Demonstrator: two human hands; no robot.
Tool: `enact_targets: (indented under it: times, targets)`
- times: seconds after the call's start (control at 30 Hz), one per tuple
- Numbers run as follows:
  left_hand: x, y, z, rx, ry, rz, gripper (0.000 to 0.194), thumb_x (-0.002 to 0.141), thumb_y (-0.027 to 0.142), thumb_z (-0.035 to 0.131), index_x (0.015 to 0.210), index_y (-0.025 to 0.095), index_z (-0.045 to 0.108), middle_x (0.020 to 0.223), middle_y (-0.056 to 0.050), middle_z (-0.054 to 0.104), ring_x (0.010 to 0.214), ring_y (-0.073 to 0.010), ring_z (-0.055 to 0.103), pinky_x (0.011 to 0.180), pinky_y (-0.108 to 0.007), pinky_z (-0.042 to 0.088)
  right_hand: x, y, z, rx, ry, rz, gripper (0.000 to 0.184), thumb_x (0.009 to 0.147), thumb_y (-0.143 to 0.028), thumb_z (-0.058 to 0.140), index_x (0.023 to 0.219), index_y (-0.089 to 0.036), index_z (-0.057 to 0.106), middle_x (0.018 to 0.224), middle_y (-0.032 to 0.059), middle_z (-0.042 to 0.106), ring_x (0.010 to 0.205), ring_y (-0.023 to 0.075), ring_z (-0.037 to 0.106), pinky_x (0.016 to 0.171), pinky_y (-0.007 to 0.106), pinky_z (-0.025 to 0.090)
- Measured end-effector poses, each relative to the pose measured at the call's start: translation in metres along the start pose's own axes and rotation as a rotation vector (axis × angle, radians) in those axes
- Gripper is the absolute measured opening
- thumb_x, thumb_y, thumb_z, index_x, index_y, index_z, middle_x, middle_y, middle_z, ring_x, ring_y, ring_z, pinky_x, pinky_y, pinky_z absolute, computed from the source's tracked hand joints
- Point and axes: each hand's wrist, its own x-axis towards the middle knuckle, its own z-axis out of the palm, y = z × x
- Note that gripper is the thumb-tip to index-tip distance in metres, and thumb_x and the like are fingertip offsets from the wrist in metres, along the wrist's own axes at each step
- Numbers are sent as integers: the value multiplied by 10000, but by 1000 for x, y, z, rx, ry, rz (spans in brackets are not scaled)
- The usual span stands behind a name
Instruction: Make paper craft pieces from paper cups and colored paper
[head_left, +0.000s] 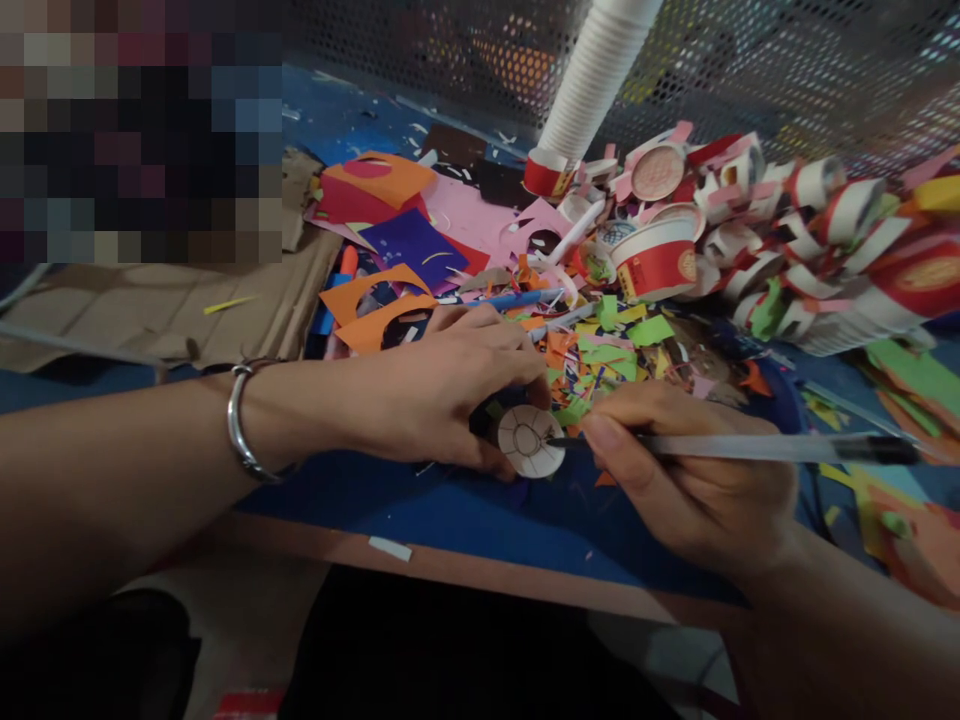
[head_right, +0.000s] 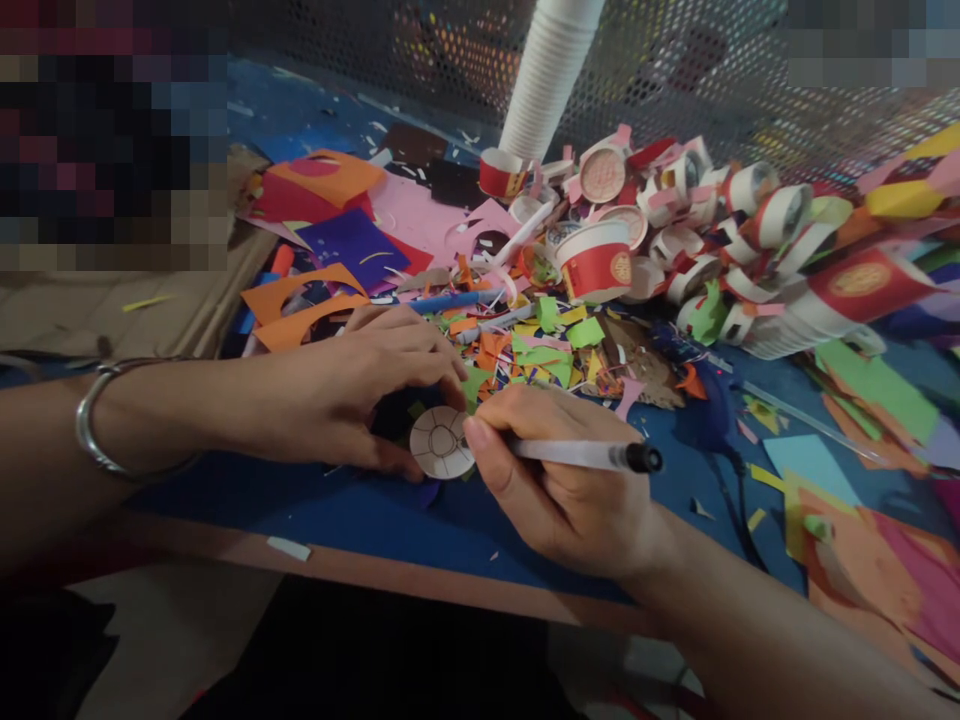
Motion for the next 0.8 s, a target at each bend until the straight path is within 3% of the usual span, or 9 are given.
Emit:
enact_targets:
  times: [0.17,0.47,0.8]
  targets:
    - [0,0,1,-18,14,17,435,699,355,854,1082,245,680,1044,-68,666,1074,-316,589,1015,-486,335,0,1,-3,-42,5,-7,175,907,-72,597,813,-219,576,658,-36,620,528,108,564,531,254,462]
    - [-1,0,-1,-11,-6,-7,426,698,367,849,1069,244,679,1035,-60,663,1070,-319,587,1010,-511,346,1,-1,1,23,-10,-13,131,922,-93,587,857,-207,589,715,-17,674,589,116,625,559,250,476]
    - [-1,-2,3,7,22,17,450,691,388,865,1080,262,679,1036,-57,679,1083,-320,574,968,-484,370,2,0,-2,4,-34,15,186,914,-64,577,805,-214,562,656,-40,619,542,95,578,549,231,473]
